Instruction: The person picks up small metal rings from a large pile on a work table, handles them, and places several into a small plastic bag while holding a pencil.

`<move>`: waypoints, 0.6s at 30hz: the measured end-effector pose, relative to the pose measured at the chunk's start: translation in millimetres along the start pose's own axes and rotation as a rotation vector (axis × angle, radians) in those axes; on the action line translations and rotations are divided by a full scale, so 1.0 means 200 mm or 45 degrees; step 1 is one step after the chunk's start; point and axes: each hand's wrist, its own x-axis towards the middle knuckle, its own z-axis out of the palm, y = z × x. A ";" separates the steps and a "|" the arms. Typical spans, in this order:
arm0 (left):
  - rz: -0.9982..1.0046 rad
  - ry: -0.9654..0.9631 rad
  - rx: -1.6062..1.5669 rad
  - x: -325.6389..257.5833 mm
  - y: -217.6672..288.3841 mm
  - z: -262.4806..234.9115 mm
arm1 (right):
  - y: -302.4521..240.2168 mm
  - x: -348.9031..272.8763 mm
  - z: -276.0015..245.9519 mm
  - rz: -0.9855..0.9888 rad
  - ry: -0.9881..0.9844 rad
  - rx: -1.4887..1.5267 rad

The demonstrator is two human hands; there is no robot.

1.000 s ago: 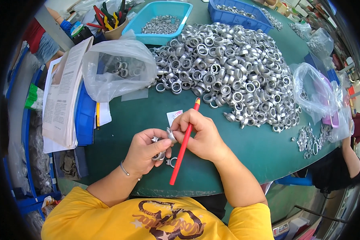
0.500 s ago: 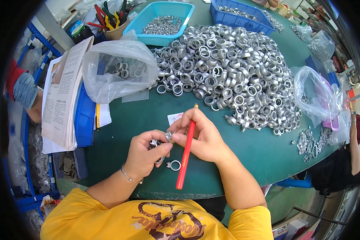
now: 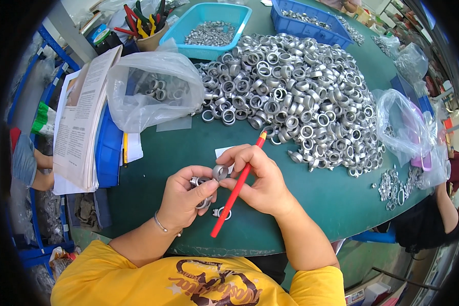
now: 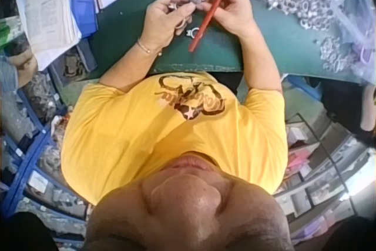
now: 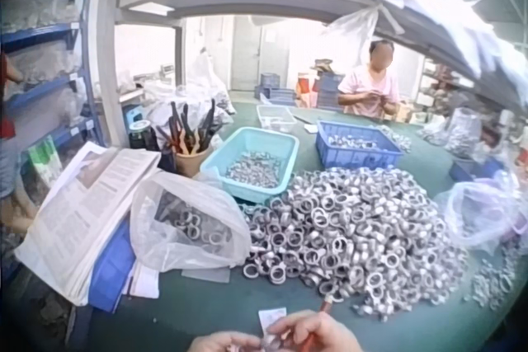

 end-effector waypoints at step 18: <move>0.027 0.042 -0.187 0.00 0.02 -0.02 | 0.00 0.01 0.01 0.052 0.044 0.500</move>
